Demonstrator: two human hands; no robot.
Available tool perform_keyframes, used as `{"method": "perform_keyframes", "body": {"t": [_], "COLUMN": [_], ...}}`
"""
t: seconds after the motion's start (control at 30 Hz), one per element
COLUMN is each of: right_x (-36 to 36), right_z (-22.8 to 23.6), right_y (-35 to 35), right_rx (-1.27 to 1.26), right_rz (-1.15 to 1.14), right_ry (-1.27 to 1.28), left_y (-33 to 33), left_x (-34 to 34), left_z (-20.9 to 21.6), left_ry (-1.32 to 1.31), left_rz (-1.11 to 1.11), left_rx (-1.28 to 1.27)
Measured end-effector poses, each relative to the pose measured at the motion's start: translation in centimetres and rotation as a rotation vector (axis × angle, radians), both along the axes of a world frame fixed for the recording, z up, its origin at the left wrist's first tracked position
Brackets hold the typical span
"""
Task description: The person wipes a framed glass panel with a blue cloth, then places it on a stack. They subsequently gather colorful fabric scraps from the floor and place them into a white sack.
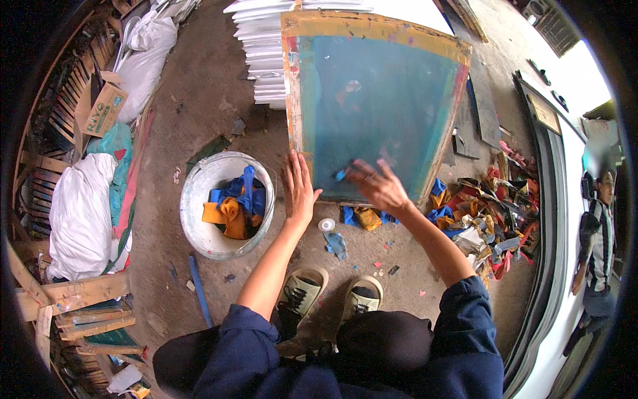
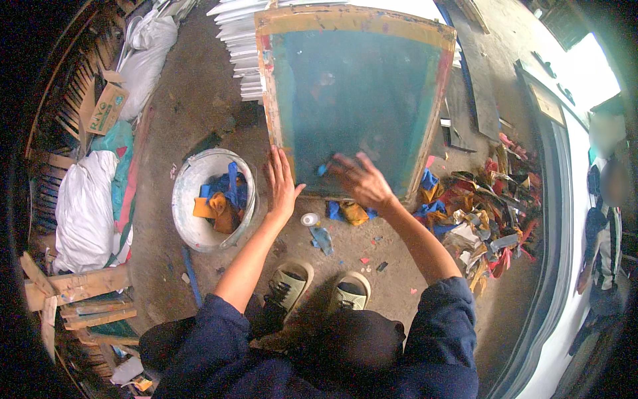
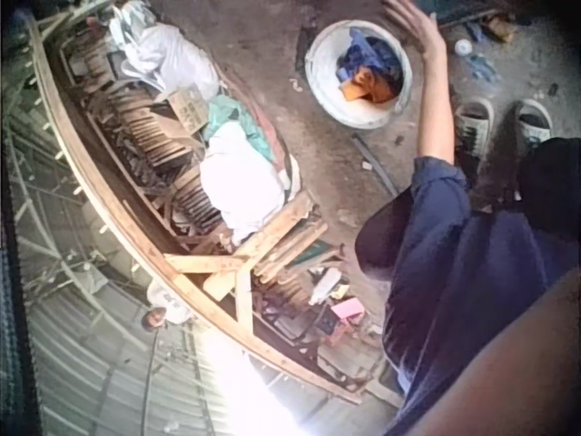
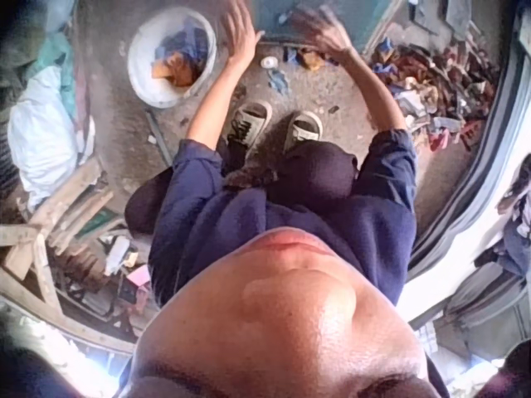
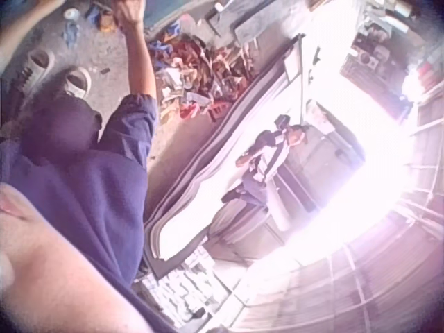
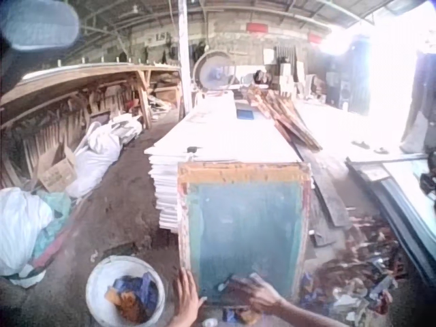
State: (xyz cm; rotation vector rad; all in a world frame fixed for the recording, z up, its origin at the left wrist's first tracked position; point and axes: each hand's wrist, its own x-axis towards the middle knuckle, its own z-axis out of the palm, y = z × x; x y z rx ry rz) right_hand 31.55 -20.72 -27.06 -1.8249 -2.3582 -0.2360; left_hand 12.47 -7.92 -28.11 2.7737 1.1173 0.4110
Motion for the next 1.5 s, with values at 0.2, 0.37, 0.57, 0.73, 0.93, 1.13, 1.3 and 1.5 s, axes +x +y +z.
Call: {"method": "perform_keyframes", "body": {"t": [0.2,0.37,0.57,0.73,0.93,1.13,1.3,1.5], "right_x": [1.6,2.7,4.6,5.1,1.9,-0.1,1.2,1.0], "right_z": [-2.5,0.1,3.3,0.3,-3.0,-3.9,-2.6,-3.5], "right_y": [-2.6,-2.4,-0.3,-1.2,-5.5,-6.2,-6.1,-6.3], "right_rx": [-0.022,0.130,0.364,0.100,-0.085,0.093,0.114,-0.025], "right_rz": [-0.031,-0.470,-0.720,0.016,-0.179,-0.698,-0.841,-0.473], "right_ry": [-0.197,0.034,0.048,-0.149,0.099,0.161,-0.046,-0.016], "left_y": [-0.1,0.1,0.3,0.0,0.1,-0.9,0.0,-0.1], "left_x": [0.6,0.1,0.1,0.4,0.5,1.6,0.8,1.0], "left_z": [0.1,-0.3,-0.2,0.4,-0.4,-0.1,-0.3,-0.7], "left_ry": [0.021,0.050,0.063,0.053,0.020,-0.021,0.031,-0.010], "left_rz": [-0.023,-0.013,-0.008,-0.031,-0.046,-0.007,0.016,-0.021], "left_rx": [-0.010,0.070,0.072,0.038,-0.003,-0.045,-0.036,-0.055]}}
